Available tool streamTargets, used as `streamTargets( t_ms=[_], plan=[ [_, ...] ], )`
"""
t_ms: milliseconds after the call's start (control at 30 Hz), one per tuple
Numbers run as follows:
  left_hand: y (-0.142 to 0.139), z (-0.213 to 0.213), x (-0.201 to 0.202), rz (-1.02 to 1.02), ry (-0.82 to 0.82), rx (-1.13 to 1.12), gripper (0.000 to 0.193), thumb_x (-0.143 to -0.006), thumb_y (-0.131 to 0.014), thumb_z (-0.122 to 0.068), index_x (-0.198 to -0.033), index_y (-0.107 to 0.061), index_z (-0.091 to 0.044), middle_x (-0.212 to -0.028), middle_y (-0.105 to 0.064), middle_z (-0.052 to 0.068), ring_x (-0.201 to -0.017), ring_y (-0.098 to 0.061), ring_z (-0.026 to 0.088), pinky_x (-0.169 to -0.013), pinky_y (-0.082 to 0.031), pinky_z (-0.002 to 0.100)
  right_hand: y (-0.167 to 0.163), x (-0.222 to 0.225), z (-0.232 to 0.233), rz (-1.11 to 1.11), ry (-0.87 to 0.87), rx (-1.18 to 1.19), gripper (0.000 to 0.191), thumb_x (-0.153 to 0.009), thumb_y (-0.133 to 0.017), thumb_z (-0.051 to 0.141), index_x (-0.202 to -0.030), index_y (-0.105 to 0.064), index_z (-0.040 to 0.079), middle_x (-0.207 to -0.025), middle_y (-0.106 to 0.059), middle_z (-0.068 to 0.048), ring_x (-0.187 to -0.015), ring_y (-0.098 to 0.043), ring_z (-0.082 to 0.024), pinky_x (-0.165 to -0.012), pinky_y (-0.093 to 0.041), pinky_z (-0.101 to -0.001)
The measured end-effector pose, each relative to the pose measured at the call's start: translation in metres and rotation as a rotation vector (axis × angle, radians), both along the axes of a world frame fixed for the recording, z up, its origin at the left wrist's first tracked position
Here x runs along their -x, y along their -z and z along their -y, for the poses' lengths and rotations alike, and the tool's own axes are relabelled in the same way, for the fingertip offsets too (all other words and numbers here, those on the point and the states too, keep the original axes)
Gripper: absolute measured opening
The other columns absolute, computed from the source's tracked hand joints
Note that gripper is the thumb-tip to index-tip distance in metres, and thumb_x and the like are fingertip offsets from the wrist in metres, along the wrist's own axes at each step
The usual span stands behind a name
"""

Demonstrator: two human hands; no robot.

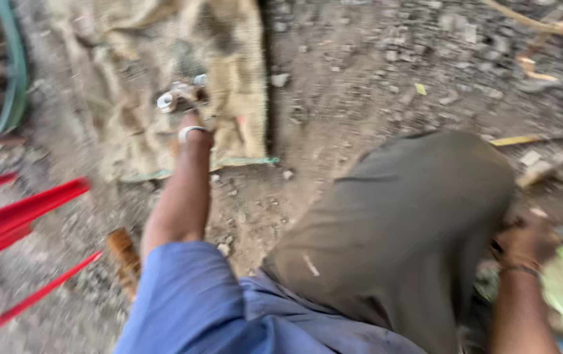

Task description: The person sits on the ground working on a cylindrical pump motor assembly. They use a wrench to loosen and tighten bolts on the pump housing, reposition the unit, pull on a connected cable, and manipulate small parts and fittings on the pump body by hand.

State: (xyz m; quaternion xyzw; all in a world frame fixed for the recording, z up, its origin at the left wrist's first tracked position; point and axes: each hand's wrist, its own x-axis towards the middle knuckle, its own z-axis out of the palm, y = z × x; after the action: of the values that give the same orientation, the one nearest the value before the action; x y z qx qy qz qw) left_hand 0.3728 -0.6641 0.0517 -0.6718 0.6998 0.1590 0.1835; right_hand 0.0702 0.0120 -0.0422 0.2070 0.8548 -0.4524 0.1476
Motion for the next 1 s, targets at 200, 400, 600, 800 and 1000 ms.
streamTargets(
  t_ms=[200,400,600,800,1000],
  plan=[
    [-0.02,-0.076,0.1,-0.75,0.12,0.3,0.024,-0.117,-0.06,-0.013,-0.133,-0.063,0.006,-0.122,-0.068,0.016,-0.099,-0.067,0.018,-0.075,-0.059,0.026,-0.028,-0.018,0.004,0.039,0.08,-0.142,0.057,-0.101,-0.062,0.051,-0.082,-0.074,-0.001,-0.079,-0.072,-0.012,-0.072,-0.067,-0.022,-0.072,-0.052,-0.0402],
    [-0.2,-0.278,0.229,-1.662,0.645,-0.011,0.025,-0.122,-0.059,-0.016,-0.138,-0.061,0.004,-0.13,-0.067,0.015,-0.108,-0.067,0.018,-0.08,-0.058,0.027,-0.063,-0.009,-0.025,0.09,0.05,-0.095,0.071,-0.102,-0.057,0.067,-0.08,-0.054,0.0,-0.076,-0.05,-0.011,-0.073,-0.053,-0.032,-0.071,-0.043,-0.051],
    [-0.305,-0.468,0.312,-1.728,0.958,-0.362,0.022,-0.111,-0.067,-0.014,-0.126,-0.057,-0.001,-0.127,-0.058,0.01,-0.1,-0.057,0.015,-0.074,-0.05,0.024,-0.083,0.0,-0.054,0.171,-0.032,-0.085,0.071,-0.108,-0.052,0.064,-0.096,-0.066,-0.005,-0.093,-0.056,-0.026,-0.085,-0.059,-0.046,-0.076,-0.039,-0.0617],
    [-0.229,-0.532,0.402,-1.004,1.572,-0.202,0.03,-0.089,-0.073,-0.017,-0.109,-0.06,0.001,-0.11,-0.056,0.024,-0.095,-0.063,0.037,-0.078,-0.057,0.049,-0.123,0.036,-0.038,-0.203,0.212,-0.242,0.033,-0.091,-0.072,0.035,-0.102,-0.075,0.005,-0.099,-0.077,-0.015,-0.091,-0.076,-0.031,-0.081,-0.058,-0.0464],
    [-0.16,-0.55,0.432,-0.881,1.561,-0.468,0.033,-0.093,-0.069,-0.027,-0.104,-0.062,0.003,-0.101,-0.063,0.025,-0.089,-0.07,0.041,-0.079,-0.059,0.052,-0.119,0.059,0.064,0.156,-0.257,0.633,0.067,-0.104,-0.051,0.044,-0.159,-0.031,0.01,-0.164,-0.03,-0.004,-0.149,-0.029,-0.02,-0.121,-0.028,-0.0378]
  ],
)
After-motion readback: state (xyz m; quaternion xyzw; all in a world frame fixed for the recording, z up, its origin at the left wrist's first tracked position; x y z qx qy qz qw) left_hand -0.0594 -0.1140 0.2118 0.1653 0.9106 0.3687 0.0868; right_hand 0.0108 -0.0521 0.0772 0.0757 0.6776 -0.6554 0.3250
